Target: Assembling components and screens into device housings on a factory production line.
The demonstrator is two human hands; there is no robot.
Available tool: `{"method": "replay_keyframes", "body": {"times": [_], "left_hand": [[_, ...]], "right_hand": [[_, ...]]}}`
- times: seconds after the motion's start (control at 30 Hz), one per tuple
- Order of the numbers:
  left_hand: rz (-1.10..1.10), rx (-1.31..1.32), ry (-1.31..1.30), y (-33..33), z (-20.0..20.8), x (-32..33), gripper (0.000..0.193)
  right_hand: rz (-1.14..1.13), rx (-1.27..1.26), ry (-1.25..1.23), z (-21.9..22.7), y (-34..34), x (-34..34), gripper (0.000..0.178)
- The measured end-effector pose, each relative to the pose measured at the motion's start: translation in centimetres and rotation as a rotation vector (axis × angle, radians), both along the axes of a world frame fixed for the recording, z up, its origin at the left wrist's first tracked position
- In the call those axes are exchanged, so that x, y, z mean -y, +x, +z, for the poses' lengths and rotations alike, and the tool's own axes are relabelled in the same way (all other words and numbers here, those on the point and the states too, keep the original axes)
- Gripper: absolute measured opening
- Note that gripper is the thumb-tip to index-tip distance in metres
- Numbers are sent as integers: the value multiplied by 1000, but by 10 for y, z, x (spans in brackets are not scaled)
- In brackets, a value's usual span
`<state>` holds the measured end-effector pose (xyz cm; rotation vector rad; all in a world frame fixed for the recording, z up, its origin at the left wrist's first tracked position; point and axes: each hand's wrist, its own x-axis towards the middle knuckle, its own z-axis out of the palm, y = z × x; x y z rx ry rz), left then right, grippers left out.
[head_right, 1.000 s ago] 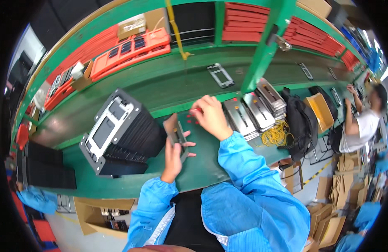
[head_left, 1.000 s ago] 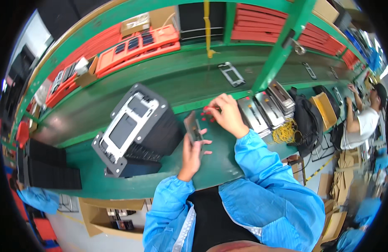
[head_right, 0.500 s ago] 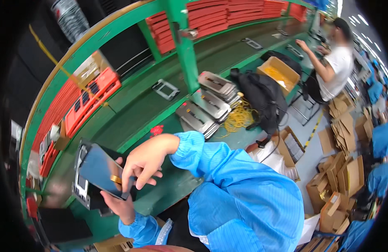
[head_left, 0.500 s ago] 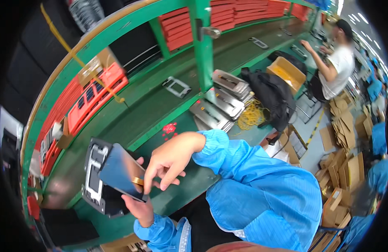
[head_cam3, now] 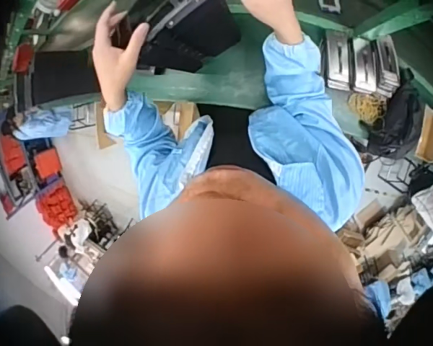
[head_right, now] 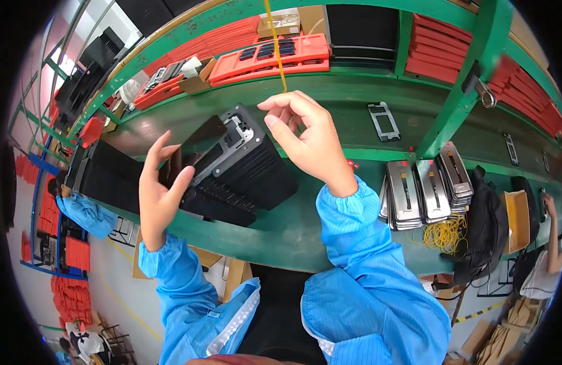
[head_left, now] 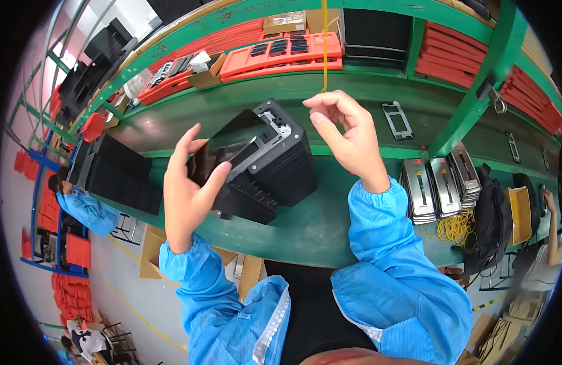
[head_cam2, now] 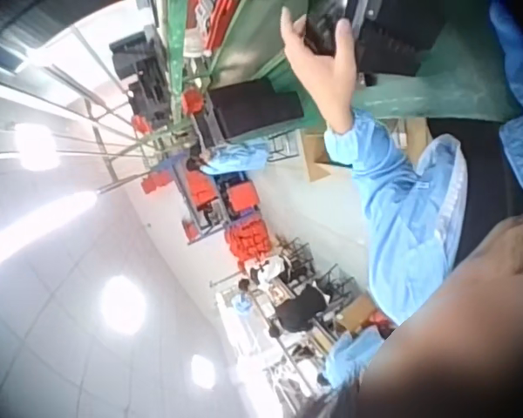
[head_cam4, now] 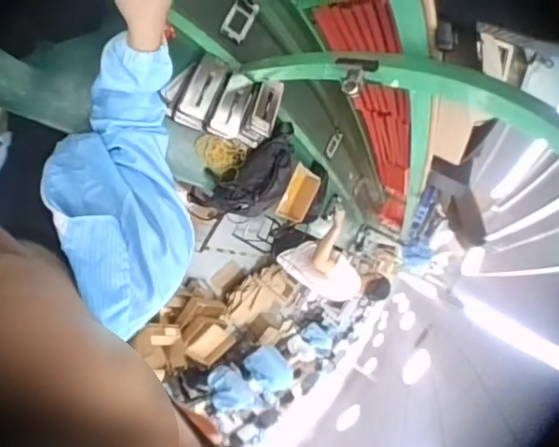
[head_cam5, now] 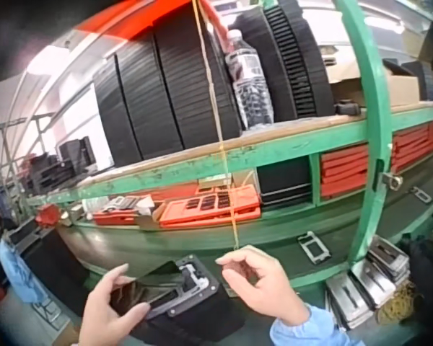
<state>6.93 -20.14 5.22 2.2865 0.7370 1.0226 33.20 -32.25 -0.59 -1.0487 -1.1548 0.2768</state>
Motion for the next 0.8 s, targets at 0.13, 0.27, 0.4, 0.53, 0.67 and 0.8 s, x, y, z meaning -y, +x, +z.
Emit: {"method": "replay_keyframes", "body": {"times": [0.13, 0.27, 0.4, 0.53, 0.67, 0.8], "left_hand": [[-44, -74, 4, 19, 2, -7, 72], [-57, -100, -34, 40, 4, -8, 72], [-57, -134, -13, 44, 6, -5, 74], [-52, -164, 105, 38, 5, -4, 75], [-62, -159, 139, 34, 1, -5, 77], [-58, -118, 126, 32, -2, -6, 77]], "right_hand": [[-5, 124, -48, 0, 6, 2, 39], [25, 193, -89, 0, 4, 5, 51], [59, 288, -113, -3, 3, 0, 57], [100, 380, -137, -9, 9, -3, 54], [156, 354, -166, -9, 10, -2, 50], [157, 355, -168, -11, 8, -3, 47]]}}
